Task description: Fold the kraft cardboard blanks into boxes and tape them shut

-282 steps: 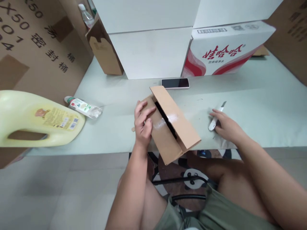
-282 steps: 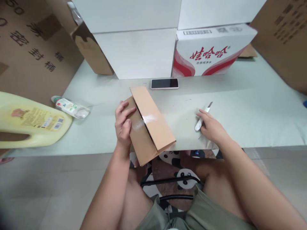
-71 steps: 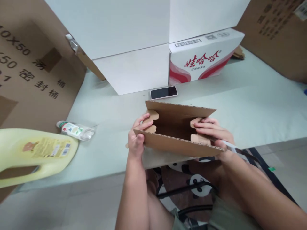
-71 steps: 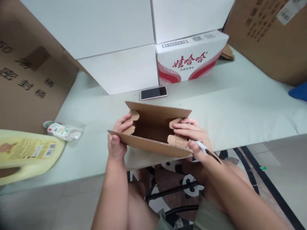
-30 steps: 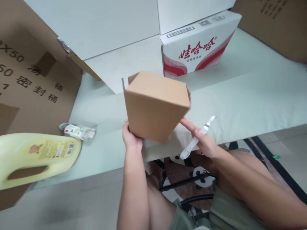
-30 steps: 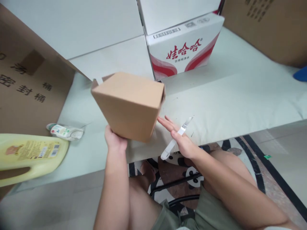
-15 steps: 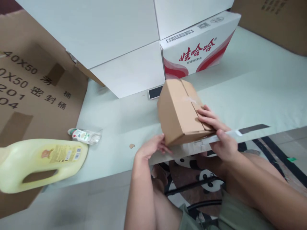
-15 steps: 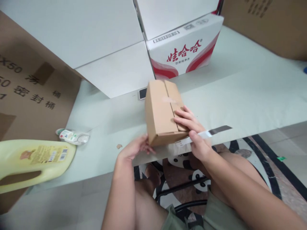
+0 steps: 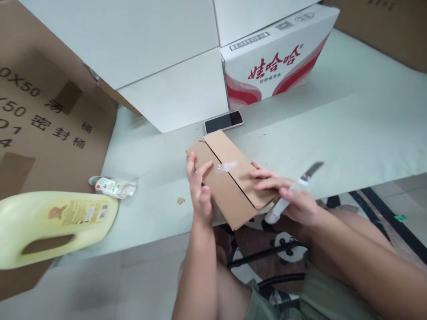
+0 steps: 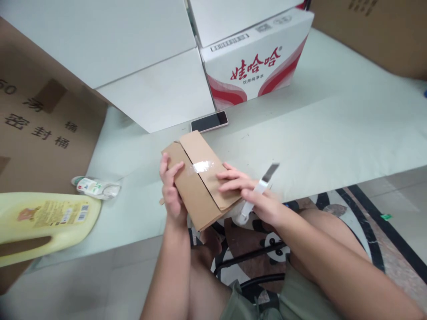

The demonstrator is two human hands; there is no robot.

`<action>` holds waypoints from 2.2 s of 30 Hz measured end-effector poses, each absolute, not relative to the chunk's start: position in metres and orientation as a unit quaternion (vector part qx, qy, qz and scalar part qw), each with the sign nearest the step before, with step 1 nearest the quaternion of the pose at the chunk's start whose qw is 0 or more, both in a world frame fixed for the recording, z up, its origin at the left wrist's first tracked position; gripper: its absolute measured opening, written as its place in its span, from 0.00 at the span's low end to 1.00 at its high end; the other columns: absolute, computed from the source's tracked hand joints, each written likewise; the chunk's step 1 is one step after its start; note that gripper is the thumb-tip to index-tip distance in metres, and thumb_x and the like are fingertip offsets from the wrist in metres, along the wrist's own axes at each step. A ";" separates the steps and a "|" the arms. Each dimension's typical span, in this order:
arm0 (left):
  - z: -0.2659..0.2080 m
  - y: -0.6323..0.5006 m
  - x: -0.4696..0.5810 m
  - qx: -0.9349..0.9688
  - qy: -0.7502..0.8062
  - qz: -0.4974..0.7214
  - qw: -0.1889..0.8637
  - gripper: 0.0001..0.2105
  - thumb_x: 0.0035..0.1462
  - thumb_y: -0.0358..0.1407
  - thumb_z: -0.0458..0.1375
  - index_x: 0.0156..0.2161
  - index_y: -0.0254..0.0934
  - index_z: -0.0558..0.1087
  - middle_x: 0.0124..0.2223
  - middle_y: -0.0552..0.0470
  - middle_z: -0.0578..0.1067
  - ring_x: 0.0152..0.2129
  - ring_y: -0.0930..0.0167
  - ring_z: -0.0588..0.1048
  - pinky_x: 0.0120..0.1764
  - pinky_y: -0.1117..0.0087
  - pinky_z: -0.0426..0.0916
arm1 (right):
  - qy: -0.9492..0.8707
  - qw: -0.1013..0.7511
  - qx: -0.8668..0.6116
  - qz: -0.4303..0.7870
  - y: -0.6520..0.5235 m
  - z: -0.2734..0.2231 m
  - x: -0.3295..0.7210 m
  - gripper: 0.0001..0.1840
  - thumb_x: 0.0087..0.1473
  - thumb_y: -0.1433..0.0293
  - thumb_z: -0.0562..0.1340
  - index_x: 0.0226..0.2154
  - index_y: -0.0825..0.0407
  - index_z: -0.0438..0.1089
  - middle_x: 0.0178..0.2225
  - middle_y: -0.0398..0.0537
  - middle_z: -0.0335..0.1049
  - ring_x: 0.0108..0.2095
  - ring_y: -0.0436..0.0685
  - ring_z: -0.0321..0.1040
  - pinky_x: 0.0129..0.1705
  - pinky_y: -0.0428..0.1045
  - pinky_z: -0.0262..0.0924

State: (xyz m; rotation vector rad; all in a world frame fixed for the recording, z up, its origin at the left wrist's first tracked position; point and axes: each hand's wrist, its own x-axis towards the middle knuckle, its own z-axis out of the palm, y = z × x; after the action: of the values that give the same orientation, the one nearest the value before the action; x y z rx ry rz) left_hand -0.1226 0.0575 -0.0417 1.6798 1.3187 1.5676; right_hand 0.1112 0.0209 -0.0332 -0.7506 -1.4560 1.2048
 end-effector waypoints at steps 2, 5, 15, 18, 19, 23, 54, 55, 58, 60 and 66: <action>-0.040 0.052 -0.118 0.656 0.468 0.555 0.205 0.22 0.63 0.54 0.50 0.52 0.44 0.74 0.71 0.47 0.59 0.70 0.56 0.54 0.68 0.50 0.50 | -0.476 0.576 -0.339 0.571 0.025 -0.035 0.118 0.19 0.60 0.48 0.56 0.37 0.41 0.76 0.47 0.45 0.79 0.54 0.64 0.74 0.57 0.66 0.67; -0.042 0.051 -0.116 0.667 0.449 0.567 0.177 0.18 0.65 0.48 0.50 0.53 0.45 0.74 0.70 0.48 0.60 0.69 0.57 0.55 0.69 0.49 0.48 | -0.344 0.616 -0.359 0.611 0.032 -0.033 0.129 0.17 0.59 0.47 0.57 0.35 0.42 0.68 0.18 0.35 0.65 0.18 0.52 0.64 0.28 0.52 0.68; -0.048 0.053 -0.117 0.665 0.443 0.576 0.175 0.17 0.64 0.45 0.50 0.53 0.44 0.73 0.69 0.48 0.61 0.69 0.56 0.56 0.69 0.47 0.48 | -0.360 0.607 -0.460 0.539 0.040 -0.036 0.118 0.19 0.44 0.72 0.64 0.34 0.44 0.53 0.24 0.32 0.68 0.17 0.48 0.63 0.20 0.45 0.55; -0.049 0.050 -0.121 0.660 0.456 0.571 0.174 0.18 0.64 0.46 0.49 0.53 0.44 0.73 0.69 0.46 0.61 0.69 0.56 0.56 0.68 0.47 0.50 | -0.398 0.628 -0.434 0.508 0.036 -0.025 0.121 0.12 0.50 0.66 0.63 0.38 0.44 0.64 0.33 0.40 0.73 0.29 0.53 0.74 0.29 0.50 0.68; -0.049 0.049 -0.121 0.658 0.456 0.573 0.175 0.18 0.64 0.47 0.49 0.53 0.44 0.73 0.68 0.46 0.61 0.69 0.56 0.56 0.68 0.47 0.50 | -0.412 0.636 -0.413 0.505 0.033 -0.019 0.123 0.12 0.51 0.63 0.62 0.41 0.43 0.67 0.34 0.42 0.73 0.32 0.55 0.75 0.32 0.53 0.70; -0.049 0.047 -0.119 0.649 0.456 0.581 0.185 0.19 0.65 0.47 0.49 0.53 0.44 0.73 0.69 0.46 0.60 0.69 0.57 0.55 0.68 0.49 0.50 | -0.465 0.674 -0.385 0.426 0.024 0.010 0.124 0.14 0.52 0.62 0.65 0.43 0.37 0.69 0.28 0.41 0.66 0.25 0.55 0.67 0.27 0.53 0.67; -0.047 0.047 -0.106 0.656 0.447 0.587 0.157 0.18 0.66 0.47 0.49 0.52 0.43 0.74 0.67 0.44 0.62 0.66 0.56 0.60 0.67 0.48 0.52 | -0.747 0.485 -0.435 0.136 0.012 0.030 0.085 0.07 0.55 0.71 0.64 0.38 0.44 0.71 0.36 0.46 0.77 0.25 0.51 0.69 0.26 0.47 0.65; -0.046 0.047 -0.106 0.655 0.451 0.585 0.160 0.18 0.66 0.47 0.49 0.52 0.43 0.73 0.67 0.44 0.62 0.67 0.56 0.59 0.67 0.48 0.52 | -0.749 0.480 -0.437 0.137 0.012 0.030 0.085 0.07 0.55 0.72 0.64 0.37 0.45 0.71 0.37 0.46 0.77 0.24 0.50 0.68 0.25 0.47 0.65; -0.046 0.046 -0.106 0.655 0.460 0.578 0.161 0.19 0.66 0.49 0.49 0.52 0.42 0.73 0.67 0.44 0.62 0.67 0.55 0.59 0.67 0.47 0.52 | -0.754 0.474 -0.435 0.135 0.011 0.031 0.086 0.07 0.54 0.73 0.65 0.36 0.45 0.70 0.37 0.46 0.77 0.25 0.50 0.70 0.27 0.47 0.67; -0.046 0.047 -0.106 0.657 0.458 0.579 0.152 0.19 0.66 0.49 0.48 0.52 0.42 0.73 0.67 0.44 0.62 0.67 0.55 0.59 0.68 0.47 0.51 | -0.755 0.477 -0.430 0.132 0.011 0.032 0.086 0.07 0.54 0.74 0.65 0.36 0.46 0.71 0.37 0.47 0.77 0.30 0.52 0.74 0.31 0.47 0.70; -0.050 0.050 -0.109 0.669 0.449 0.577 0.133 0.19 0.67 0.48 0.48 0.52 0.41 0.73 0.67 0.43 0.62 0.67 0.55 0.59 0.67 0.48 0.53 | -0.775 0.459 -0.410 0.145 0.009 0.031 0.083 0.09 0.58 0.75 0.63 0.38 0.45 0.74 0.40 0.48 0.78 0.36 0.53 0.77 0.36 0.48 0.71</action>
State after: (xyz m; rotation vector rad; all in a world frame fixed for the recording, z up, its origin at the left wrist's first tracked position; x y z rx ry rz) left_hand -0.1088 0.0498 -0.0499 1.9393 1.3027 1.6748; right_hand 0.0831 0.0095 0.0311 -1.0108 -1.9074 0.3581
